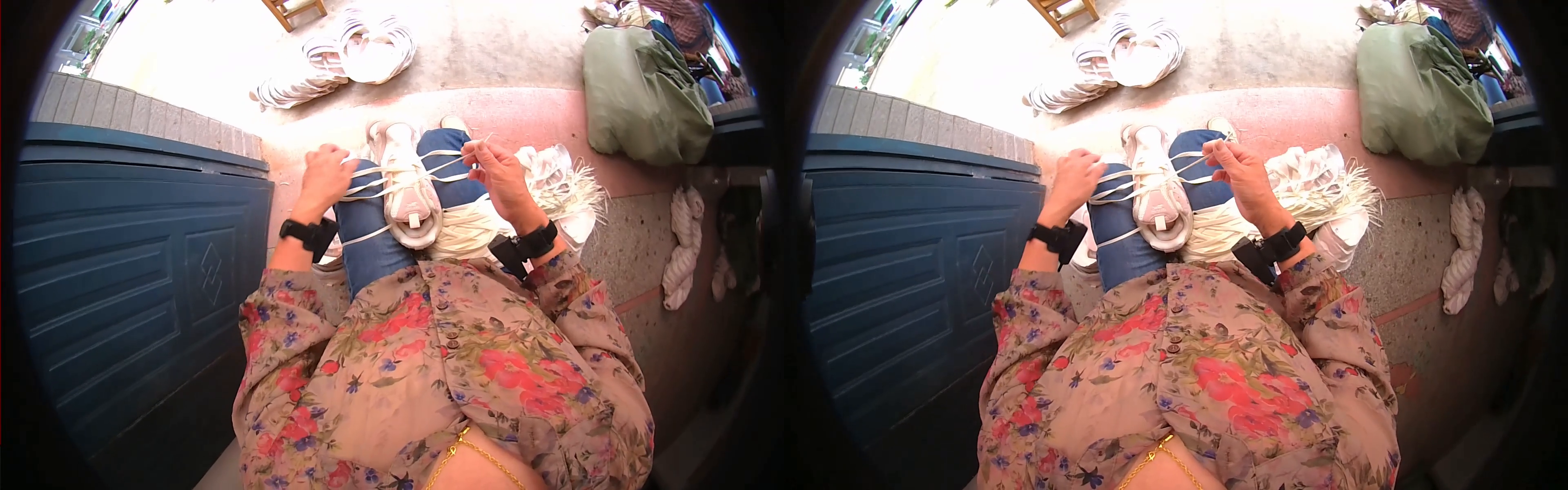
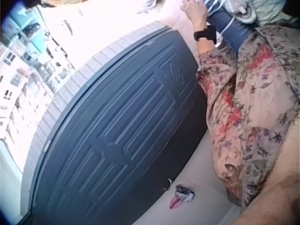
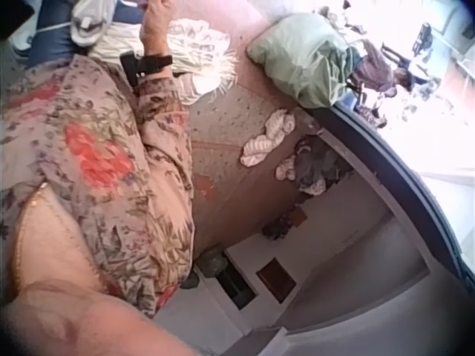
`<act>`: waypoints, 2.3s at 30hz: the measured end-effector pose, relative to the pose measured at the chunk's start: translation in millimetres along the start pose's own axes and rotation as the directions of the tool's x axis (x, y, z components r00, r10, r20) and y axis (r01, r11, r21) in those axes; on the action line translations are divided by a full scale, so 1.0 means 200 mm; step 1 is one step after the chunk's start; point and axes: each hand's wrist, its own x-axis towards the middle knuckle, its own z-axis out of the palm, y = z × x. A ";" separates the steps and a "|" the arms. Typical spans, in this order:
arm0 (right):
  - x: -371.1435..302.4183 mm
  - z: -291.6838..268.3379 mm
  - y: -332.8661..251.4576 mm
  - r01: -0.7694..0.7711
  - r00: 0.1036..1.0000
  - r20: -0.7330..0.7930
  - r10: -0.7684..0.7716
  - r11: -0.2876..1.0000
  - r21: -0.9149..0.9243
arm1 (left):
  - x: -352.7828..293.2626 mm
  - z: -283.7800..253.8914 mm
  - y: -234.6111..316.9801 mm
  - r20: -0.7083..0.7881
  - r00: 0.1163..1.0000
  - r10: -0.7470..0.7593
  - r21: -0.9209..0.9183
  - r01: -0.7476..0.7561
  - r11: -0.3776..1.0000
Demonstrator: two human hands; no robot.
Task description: The recorder is lacing multiple pairs of white sneakers while seated in an assembly area.
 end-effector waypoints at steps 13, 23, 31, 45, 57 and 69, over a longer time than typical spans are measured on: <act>-0.04 -0.18 0.03 0.013 1.000 -0.010 -0.011 0.932 0.362 | 0.08 -0.19 0.18 0.544 0.818 -0.185 -0.783 0.575 0.239; -0.27 -0.80 -0.25 0.458 0.877 -0.236 -0.419 0.578 0.675 | 0.07 -0.02 0.29 0.510 0.833 -0.214 -0.796 0.552 0.250; -0.34 -1.07 -0.26 0.610 0.783 -0.457 -0.422 0.381 0.695 | 0.02 0.05 0.31 0.187 0.939 -0.288 -0.635 0.339 0.694; -0.07 -0.54 -0.18 0.028 0.955 -0.296 -0.021 0.999 0.021 | -0.10 -0.09 0.39 0.105 0.992 -0.066 -0.372 0.100 0.923; 0.29 -0.07 -0.03 0.498 0.836 0.397 -0.379 0.221 -0.838 | -0.15 -0.13 0.37 0.131 0.975 -0.179 -0.510 0.221 0.831; 0.37 0.15 0.08 0.171 0.958 0.178 -0.224 -0.050 -0.984 | -0.32 -0.24 0.21 -0.276 0.952 0.133 -0.013 -0.142 0.990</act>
